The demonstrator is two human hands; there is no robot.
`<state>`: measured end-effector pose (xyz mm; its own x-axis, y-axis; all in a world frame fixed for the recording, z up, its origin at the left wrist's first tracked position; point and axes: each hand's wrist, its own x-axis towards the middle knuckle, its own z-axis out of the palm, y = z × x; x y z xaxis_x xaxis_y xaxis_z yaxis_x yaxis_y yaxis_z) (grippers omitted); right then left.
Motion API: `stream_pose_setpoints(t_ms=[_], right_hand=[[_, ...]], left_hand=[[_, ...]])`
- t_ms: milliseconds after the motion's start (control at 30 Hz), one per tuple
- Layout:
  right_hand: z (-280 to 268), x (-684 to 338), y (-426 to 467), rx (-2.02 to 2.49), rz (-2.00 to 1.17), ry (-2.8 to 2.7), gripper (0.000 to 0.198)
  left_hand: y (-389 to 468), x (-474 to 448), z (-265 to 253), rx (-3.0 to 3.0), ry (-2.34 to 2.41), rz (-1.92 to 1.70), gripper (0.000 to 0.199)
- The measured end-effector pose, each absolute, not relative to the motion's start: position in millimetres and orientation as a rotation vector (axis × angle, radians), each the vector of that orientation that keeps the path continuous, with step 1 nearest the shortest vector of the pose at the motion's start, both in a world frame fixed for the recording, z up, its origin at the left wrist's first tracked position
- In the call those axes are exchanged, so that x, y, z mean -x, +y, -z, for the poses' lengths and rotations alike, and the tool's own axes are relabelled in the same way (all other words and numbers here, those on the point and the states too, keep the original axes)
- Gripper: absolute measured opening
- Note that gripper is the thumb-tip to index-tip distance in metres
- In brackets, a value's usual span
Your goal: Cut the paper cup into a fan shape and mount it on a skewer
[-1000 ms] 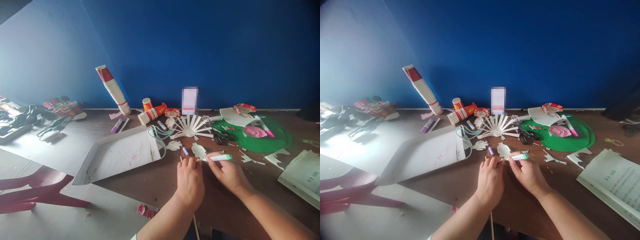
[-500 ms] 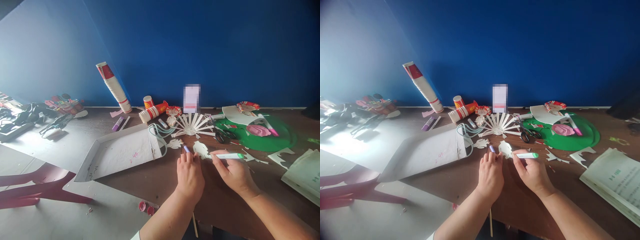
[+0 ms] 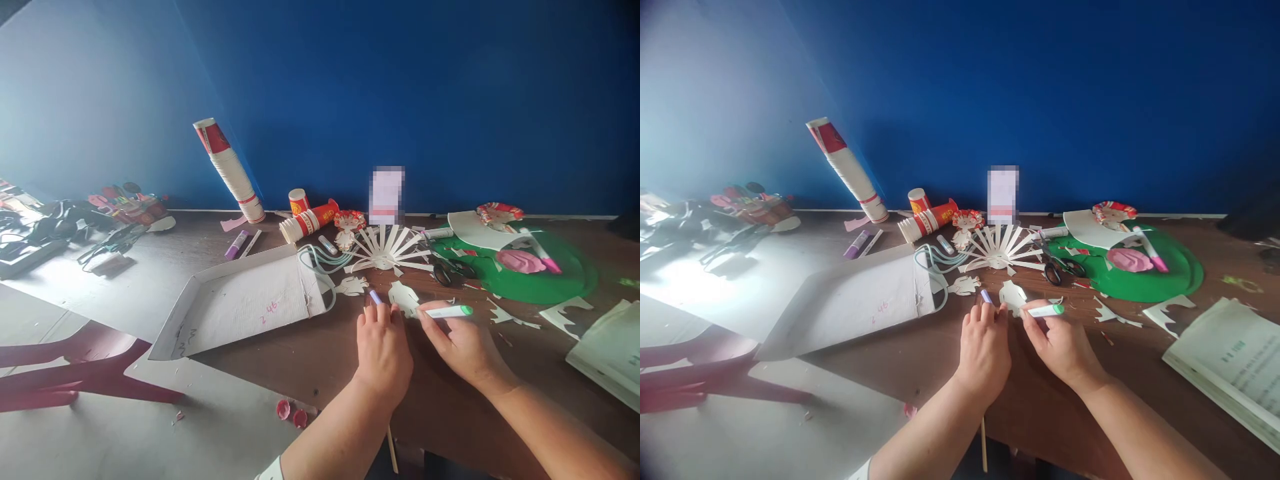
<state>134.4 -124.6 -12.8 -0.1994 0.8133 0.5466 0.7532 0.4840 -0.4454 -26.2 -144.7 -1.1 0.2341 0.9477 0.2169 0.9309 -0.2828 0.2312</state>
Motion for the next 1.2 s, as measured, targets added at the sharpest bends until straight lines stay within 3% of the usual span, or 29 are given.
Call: stream_pose_setpoints(t_ms=[500, 1200], right_hand=[[12.7, -134.5, -124.7, 1.235, -0.147, -2.010, 0.017], [14.6, -138.5, -123.6, 1.306, 0.104, -1.947, 0.015]], left_hand=[[-144.3, 26.1, 4.0, -2.439, 1.823, -0.507, 0.037], [-144.8, 26.0, 3.0, -2.447, 1.838, -0.511, 0.037]])
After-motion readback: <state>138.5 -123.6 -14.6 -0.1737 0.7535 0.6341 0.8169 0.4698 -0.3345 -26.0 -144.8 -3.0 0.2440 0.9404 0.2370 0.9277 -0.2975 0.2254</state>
